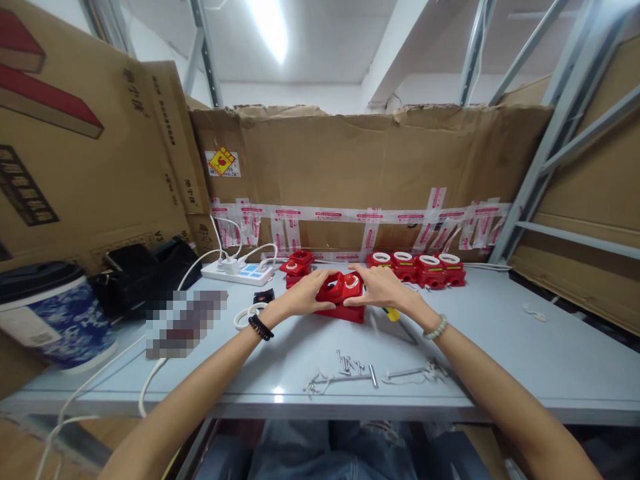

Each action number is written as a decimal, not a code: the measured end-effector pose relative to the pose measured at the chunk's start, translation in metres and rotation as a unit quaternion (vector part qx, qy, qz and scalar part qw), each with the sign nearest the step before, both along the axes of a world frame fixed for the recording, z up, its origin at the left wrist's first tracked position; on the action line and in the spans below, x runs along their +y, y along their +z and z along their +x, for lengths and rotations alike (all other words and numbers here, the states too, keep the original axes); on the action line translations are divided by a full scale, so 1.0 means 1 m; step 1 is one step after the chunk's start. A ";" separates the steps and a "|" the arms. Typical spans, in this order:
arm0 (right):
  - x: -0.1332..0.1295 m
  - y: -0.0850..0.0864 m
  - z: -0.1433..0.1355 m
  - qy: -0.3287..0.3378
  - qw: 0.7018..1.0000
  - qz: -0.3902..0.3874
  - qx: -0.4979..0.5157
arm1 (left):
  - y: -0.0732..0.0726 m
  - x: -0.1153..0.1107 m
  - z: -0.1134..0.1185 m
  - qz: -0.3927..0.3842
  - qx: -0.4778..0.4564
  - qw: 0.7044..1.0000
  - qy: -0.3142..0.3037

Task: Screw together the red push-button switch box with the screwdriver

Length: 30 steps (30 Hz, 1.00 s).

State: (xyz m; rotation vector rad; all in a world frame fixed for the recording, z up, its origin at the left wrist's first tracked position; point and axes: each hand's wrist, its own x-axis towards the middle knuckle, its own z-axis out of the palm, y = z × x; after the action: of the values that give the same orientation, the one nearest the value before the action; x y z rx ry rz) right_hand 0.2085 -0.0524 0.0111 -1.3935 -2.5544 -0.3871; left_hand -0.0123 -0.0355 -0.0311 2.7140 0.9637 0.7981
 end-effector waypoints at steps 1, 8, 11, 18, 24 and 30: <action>0.000 0.001 0.002 0.000 1.000 0.003 0.002 | 0.000 0.002 0.000 0.004 0.008 1.000 0.001; -0.006 0.022 0.019 -0.006 0.994 0.059 0.093 | 0.001 0.023 0.004 0.035 0.113 0.990 0.082; -0.009 0.026 0.024 -0.022 0.989 0.077 0.126 | 0.005 0.029 0.016 0.091 0.119 0.969 0.198; -0.006 0.023 0.028 -0.037 0.987 0.080 0.134 | -0.002 0.022 0.060 0.136 0.127 0.959 0.212; -0.009 0.024 0.028 -0.044 0.988 0.077 0.126 | -0.020 0.039 0.060 0.137 0.172 0.951 0.219; 0.006 0.019 0.036 -0.144 0.980 0.123 0.057 | -0.020 0.048 0.030 0.125 0.171 0.943 0.255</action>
State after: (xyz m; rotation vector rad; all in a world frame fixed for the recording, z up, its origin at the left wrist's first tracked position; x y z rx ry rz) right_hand 0.2444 -0.0467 0.0300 -1.6374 -2.1326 -0.6281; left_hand 0.0179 0.0122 -0.0510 2.9115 1.8086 0.5509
